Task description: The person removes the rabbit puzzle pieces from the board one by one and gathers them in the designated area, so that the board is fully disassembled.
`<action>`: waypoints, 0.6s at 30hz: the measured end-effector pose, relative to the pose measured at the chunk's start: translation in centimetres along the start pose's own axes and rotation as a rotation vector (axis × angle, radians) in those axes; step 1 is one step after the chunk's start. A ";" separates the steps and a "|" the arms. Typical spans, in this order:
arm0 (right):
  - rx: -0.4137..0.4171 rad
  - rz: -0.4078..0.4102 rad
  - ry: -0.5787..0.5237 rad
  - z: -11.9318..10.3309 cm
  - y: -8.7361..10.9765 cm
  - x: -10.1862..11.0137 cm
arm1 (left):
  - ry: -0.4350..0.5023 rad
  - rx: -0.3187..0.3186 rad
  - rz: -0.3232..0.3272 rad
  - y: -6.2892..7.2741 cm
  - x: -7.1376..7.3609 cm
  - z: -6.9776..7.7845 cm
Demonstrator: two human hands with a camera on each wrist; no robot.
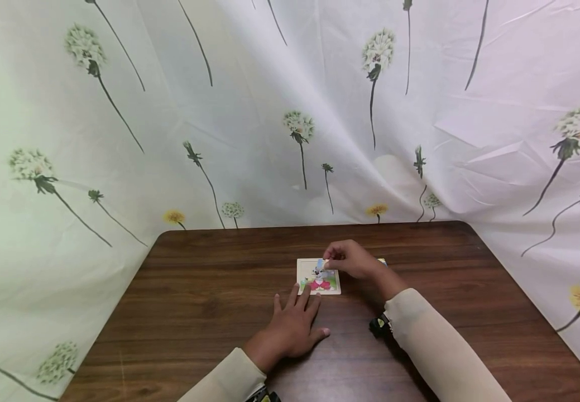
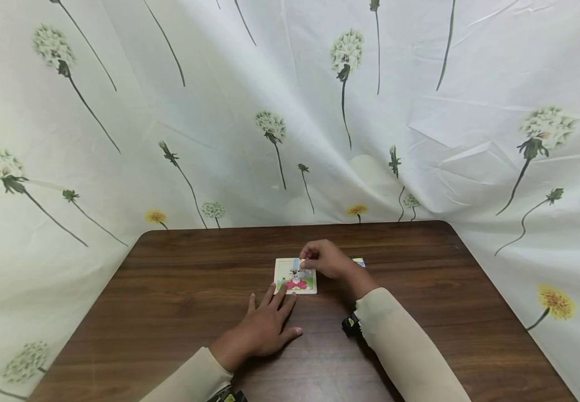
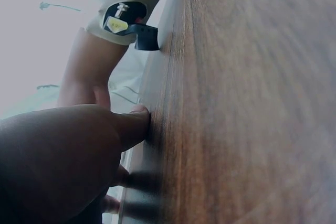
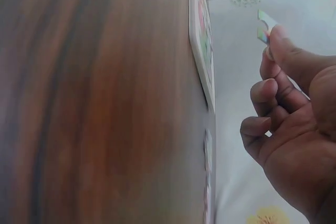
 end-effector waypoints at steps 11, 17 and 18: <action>-0.041 0.038 0.014 2.3 2.1 2.3 | -0.001 0.006 0.006 0.1 0.2 0.1; -0.049 0.076 0.021 3.2 3.2 3.3 | -0.002 0.007 0.011 0.2 0.2 0.1; -0.053 0.081 0.024 3.4 3.4 3.4 | -0.001 0.007 0.012 0.2 0.2 0.1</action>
Point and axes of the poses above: each hand's wrist, its own y-axis away from the middle knuckle, its own x-axis out of the back of the hand, z = x × y, the point moved 6 cm from there along -y, towards the middle knuckle, and after that the axes turned 1 degree about -y, right-handed, at the moved point
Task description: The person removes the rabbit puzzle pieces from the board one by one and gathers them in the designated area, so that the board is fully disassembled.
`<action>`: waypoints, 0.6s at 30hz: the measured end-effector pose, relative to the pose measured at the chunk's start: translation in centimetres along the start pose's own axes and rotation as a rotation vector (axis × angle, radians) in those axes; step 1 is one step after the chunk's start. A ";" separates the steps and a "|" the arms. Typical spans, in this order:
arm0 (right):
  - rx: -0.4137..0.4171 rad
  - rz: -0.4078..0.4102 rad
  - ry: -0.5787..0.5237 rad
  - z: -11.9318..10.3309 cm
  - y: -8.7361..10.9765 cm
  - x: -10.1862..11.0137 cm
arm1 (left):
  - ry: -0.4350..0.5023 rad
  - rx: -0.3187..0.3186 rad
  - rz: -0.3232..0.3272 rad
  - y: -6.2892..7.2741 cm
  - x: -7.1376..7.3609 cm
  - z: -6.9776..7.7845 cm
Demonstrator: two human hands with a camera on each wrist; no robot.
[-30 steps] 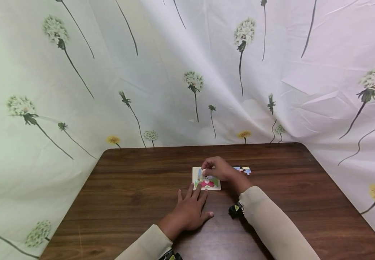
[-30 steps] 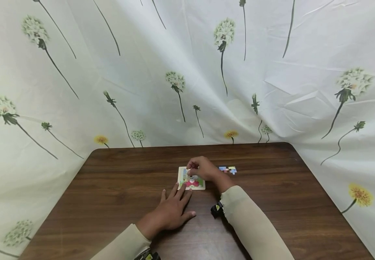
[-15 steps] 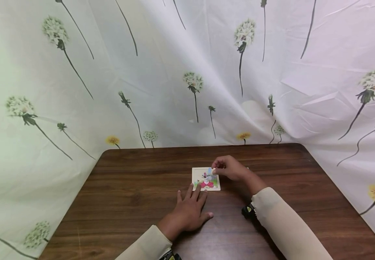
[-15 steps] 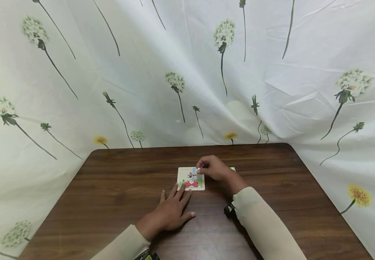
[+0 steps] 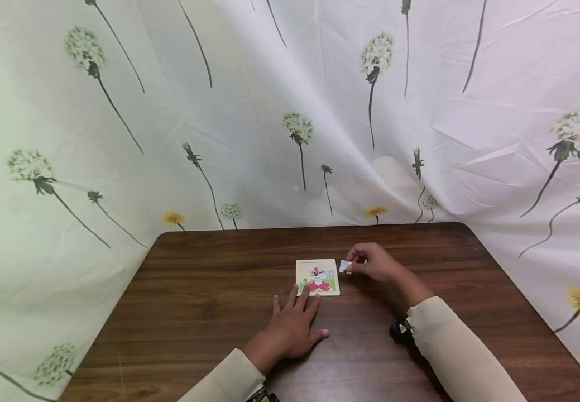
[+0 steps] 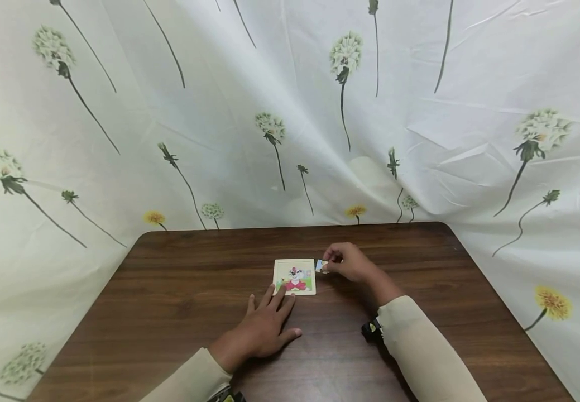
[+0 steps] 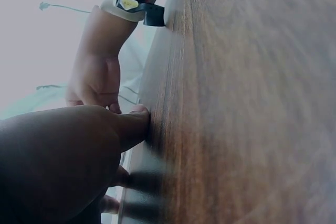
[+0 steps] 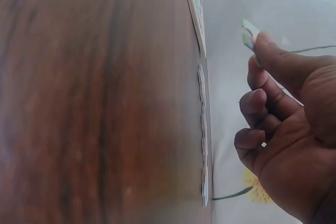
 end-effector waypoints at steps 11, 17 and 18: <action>-0.031 0.021 0.017 1.0 0.9 0.5 | 0.007 -0.002 -0.007 0.1 -0.2 -0.2; -0.027 0.010 0.022 1.5 1.1 0.2 | 0.026 0.000 -0.021 0.0 -0.3 -0.2; -0.023 0.005 0.025 1.5 1.1 0.2 | 0.028 0.001 -0.021 0.0 -0.3 -0.2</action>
Point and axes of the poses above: each hand's wrist, its own y-axis away from the middle knuckle, its own x-axis out of the back of the hand, z = x × y, the point moved 6 cm from there along -y, towards the middle knuckle, and after that the axes turned 1 degree about -y, right-handed, at the moved point
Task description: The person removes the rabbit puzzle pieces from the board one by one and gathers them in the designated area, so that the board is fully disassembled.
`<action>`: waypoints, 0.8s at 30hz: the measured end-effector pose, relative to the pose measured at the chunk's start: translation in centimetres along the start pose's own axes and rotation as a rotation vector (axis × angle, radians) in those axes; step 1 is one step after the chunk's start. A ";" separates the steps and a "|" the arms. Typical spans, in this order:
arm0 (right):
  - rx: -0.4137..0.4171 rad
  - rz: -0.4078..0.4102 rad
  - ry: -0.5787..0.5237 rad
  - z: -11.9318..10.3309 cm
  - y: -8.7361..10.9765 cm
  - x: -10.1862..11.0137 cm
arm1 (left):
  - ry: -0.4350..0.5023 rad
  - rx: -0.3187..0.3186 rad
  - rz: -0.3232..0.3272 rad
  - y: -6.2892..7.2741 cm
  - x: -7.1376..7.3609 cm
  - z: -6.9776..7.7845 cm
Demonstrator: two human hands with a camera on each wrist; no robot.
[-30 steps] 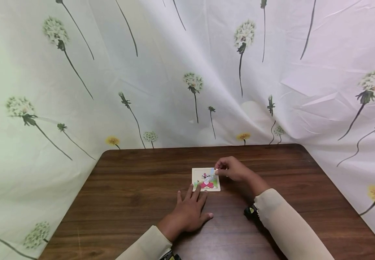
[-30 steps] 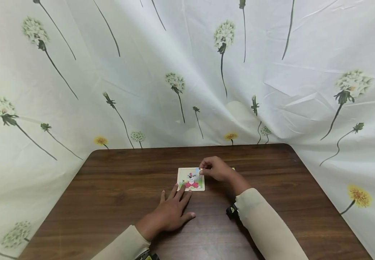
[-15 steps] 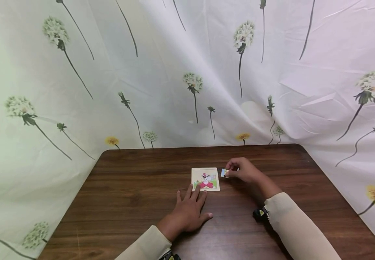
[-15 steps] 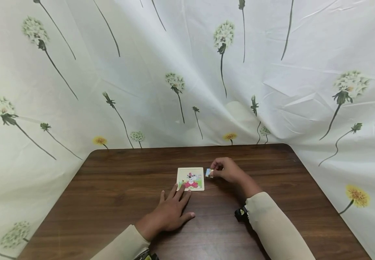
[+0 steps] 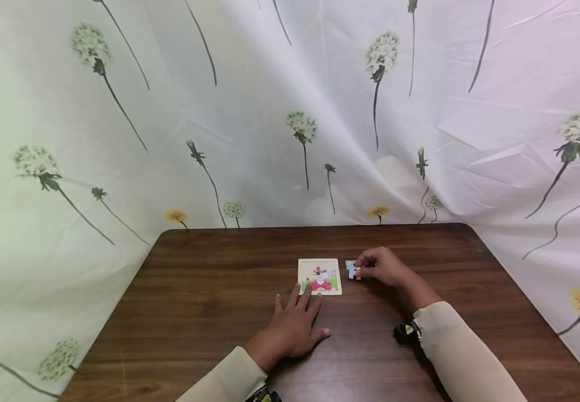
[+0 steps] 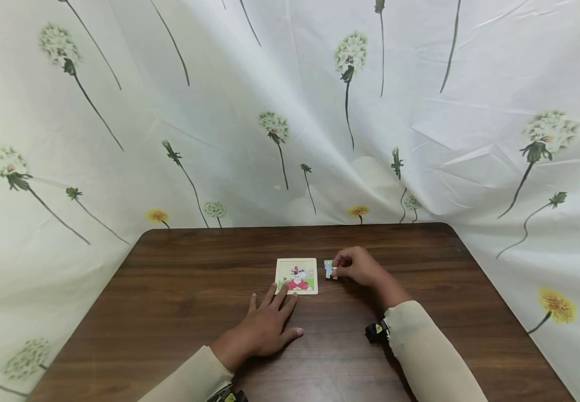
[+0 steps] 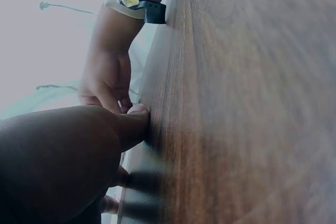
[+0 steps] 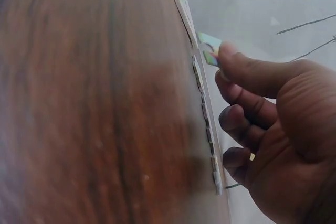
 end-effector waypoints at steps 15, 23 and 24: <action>-0.010 -0.011 0.121 0.3 0.0 -0.4 | -0.013 0.005 0.005 0.1 0.4 0.1; -0.073 0.034 0.203 0.7 -0.1 -0.5 | -0.012 0.006 0.001 0.1 0.3 0.1; -0.084 0.041 0.213 0.7 -0.1 -0.5 | -0.013 0.005 0.001 0.1 0.3 0.1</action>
Point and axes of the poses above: each hand's wrist, its own y-axis away from the middle knuckle, its own x-axis out of the back of the hand, z = x × y, the point moved 6 cm from there along -y, towards the middle knuckle, and after that the axes turned 1 degree about -y, right-handed, at the moved point
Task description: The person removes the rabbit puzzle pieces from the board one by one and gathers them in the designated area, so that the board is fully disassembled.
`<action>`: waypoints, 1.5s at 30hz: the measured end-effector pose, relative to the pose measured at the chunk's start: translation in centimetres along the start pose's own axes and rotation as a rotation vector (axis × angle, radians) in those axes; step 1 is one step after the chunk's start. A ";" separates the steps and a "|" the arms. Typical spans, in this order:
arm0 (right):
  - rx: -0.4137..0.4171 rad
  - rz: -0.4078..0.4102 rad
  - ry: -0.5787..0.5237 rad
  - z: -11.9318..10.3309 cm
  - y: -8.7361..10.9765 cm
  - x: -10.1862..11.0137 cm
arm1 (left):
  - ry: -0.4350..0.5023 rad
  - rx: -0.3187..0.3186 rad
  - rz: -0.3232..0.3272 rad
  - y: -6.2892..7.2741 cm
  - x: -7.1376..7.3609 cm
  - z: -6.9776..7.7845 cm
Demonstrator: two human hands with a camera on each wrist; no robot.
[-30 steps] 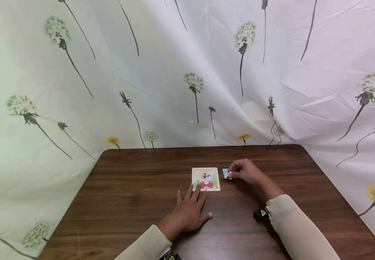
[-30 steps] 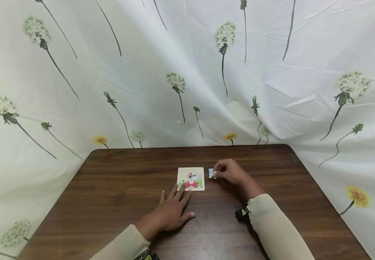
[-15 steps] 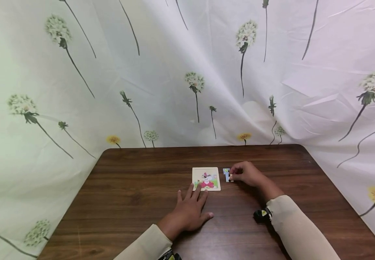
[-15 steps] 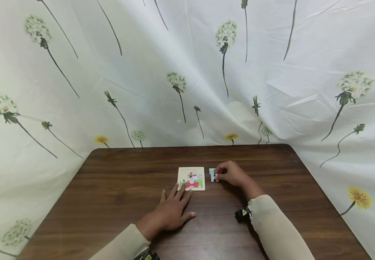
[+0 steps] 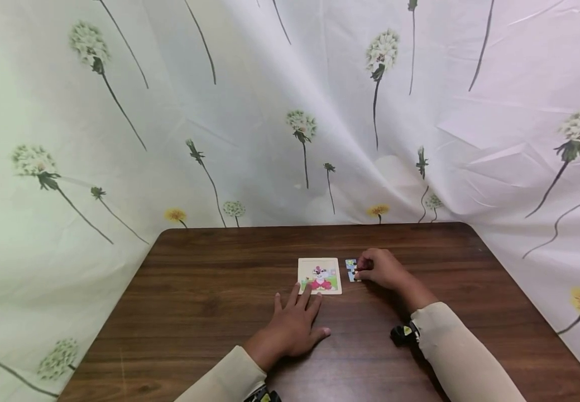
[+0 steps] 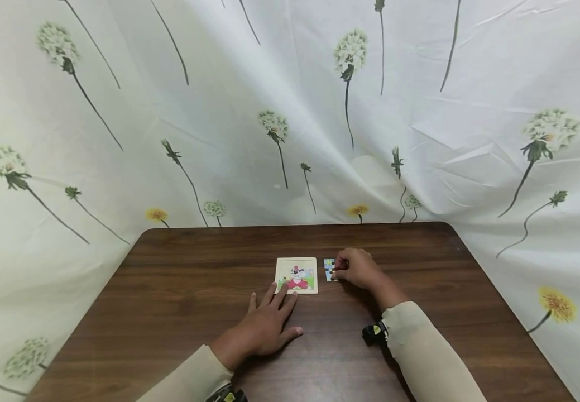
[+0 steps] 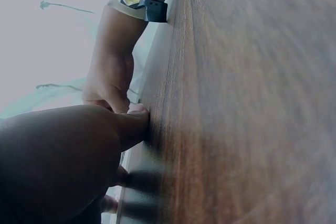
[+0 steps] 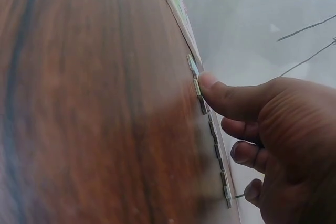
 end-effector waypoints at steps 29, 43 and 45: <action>0.011 0.051 -0.085 -0.8 0.2 0.6 | 0.006 0.003 -0.005 0.0 -0.1 0.0; 0.068 -0.001 -0.108 -3.3 -1.0 0.0 | -0.011 0.013 -0.010 0.0 0.0 0.2; 0.070 -0.017 -0.113 -3.7 -1.2 -0.3 | -0.012 0.010 -0.008 0.0 0.0 0.2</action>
Point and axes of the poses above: each hand's wrist, its own y-axis away from the middle knuckle, its own x-axis out of the back of the hand, z = x × y, the point moved 6 cm from there along -y, towards the middle knuckle, and after that the axes turned 1 degree about -y, right-handed, at the moved point
